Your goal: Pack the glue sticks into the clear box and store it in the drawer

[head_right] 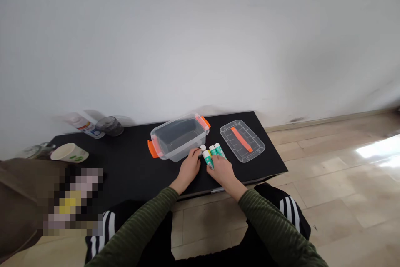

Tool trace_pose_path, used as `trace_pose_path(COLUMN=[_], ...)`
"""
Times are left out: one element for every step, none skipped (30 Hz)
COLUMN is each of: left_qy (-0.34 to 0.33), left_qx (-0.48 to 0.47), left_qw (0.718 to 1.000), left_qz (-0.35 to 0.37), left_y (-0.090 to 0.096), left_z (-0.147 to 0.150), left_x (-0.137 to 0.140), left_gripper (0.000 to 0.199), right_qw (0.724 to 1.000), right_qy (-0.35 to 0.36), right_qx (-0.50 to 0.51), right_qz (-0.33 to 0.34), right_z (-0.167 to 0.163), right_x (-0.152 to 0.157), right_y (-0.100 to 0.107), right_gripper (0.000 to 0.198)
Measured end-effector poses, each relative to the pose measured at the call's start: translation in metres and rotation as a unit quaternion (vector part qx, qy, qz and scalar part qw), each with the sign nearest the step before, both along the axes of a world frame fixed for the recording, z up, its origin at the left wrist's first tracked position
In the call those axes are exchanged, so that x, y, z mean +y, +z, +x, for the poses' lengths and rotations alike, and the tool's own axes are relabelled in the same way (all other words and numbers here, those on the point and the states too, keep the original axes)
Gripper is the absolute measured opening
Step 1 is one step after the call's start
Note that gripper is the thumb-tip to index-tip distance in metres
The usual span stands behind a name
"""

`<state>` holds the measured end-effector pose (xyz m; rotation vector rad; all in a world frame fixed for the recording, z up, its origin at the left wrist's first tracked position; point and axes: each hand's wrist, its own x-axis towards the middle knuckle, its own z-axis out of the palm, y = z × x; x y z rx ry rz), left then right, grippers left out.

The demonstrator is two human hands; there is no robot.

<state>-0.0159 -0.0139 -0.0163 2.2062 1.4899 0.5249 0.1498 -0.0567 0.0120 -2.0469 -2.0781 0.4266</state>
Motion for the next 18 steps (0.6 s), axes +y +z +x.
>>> trace_pose_path(left_qy=[-0.001, -0.002, -0.003, -0.003, -0.003, 0.000, 0.004, 0.010, 0.018, 0.026, 0.035, 0.042, 0.049, 0.053, 0.053, 0.051, 0.046, 0.041], left_qx=[0.032, 0.059, 0.081, 0.099, 0.113, 0.122, 0.128, 0.128, 0.124, 0.114, 0.098, 0.076, 0.048, 0.016, -0.018, -0.051, -0.080, -0.101], left_qw=[0.999, 0.998, 0.997, 0.995, 0.994, 0.992, 0.992, 0.992, 0.992, 0.993, 0.994, 0.996, 0.997, 0.997, 0.997, 0.995, 0.991, 0.988], left_qz=[-0.001, -0.002, -0.002, -0.002, -0.003, -0.005, -0.010, -0.015, -0.020, -0.024, -0.027, -0.031, -0.037, -0.046, -0.059, -0.075, -0.093, -0.109], left_y=[0.001, 0.002, 0.003, 0.005, 0.007, 0.009, 0.012, 0.015, 0.018, 0.020, 0.022, 0.024, 0.025, 0.025, 0.025, 0.024, 0.023, 0.022], left_z=[-0.001, -0.001, -0.002, -0.002, -0.002, -0.003, -0.003, -0.003, -0.003, -0.004, -0.004, -0.005, -0.006, -0.006, -0.007, -0.007, -0.008, -0.008], left_x=[-0.001, -0.001, -0.001, -0.001, 0.000, 0.000, 0.000, 0.000, 0.000, -0.001, -0.002, -0.003, -0.005, -0.007, -0.009, -0.012, -0.014, -0.015], left_gripper=[0.052, 0.051, 0.048, 0.042, 0.036, 0.030, 0.025, 0.022, 0.019, 0.017, 0.015, 0.014, 0.014, 0.015, 0.014, 0.014, 0.012, 0.011], right_qw=[1.000, 1.000, 1.000, 1.000, 1.000, 1.000, 0.999, 0.999, 0.999, 0.999, 0.999, 0.998, 0.998, 0.998, 0.998, 0.998, 0.998, 0.998], right_qy=[0.001, 0.004, 0.007, 0.010, 0.015, 0.020, 0.026, 0.031, 0.035, 0.037, 0.039, 0.040, 0.039, 0.037, 0.035, 0.031, 0.026, 0.023], right_qx=[-0.007, -0.012, -0.016, -0.018, -0.020, -0.021, -0.022, -0.023, -0.026, -0.029, -0.033, -0.038, -0.042, -0.046, -0.049, -0.052, -0.054, -0.055], right_qz=[0.002, 0.003, 0.004, 0.006, 0.007, 0.008, 0.009, 0.010, 0.010, 0.008, 0.005, 0.002, -0.001, -0.003, -0.006, -0.009, -0.013, -0.017], right_z=[-0.002, -0.005, -0.007, -0.009, -0.010, -0.012, -0.013, -0.015, -0.016, -0.018, -0.019, -0.021, -0.022, -0.024, -0.026, -0.027, -0.028, -0.028], right_x=[0.000, 0.001, 0.001, 0.002, 0.002, 0.003, 0.003, 0.004, 0.004, 0.005, 0.005, 0.006, 0.007, 0.008, 0.008, 0.009, 0.010, 0.011], right_y=[-0.001, -0.001, -0.002, -0.003, -0.003, -0.004, -0.004, -0.004, -0.004, -0.004, -0.005, -0.005, -0.005, -0.006, -0.006, -0.007, -0.007, -0.007], right_gripper=[0.026, 0.026, 0.026, 0.025, 0.025, 0.025, 0.025, 0.025, 0.025, 0.025, 0.025, 0.026, 0.026, 0.026, 0.027, 0.027, 0.027, 0.027])
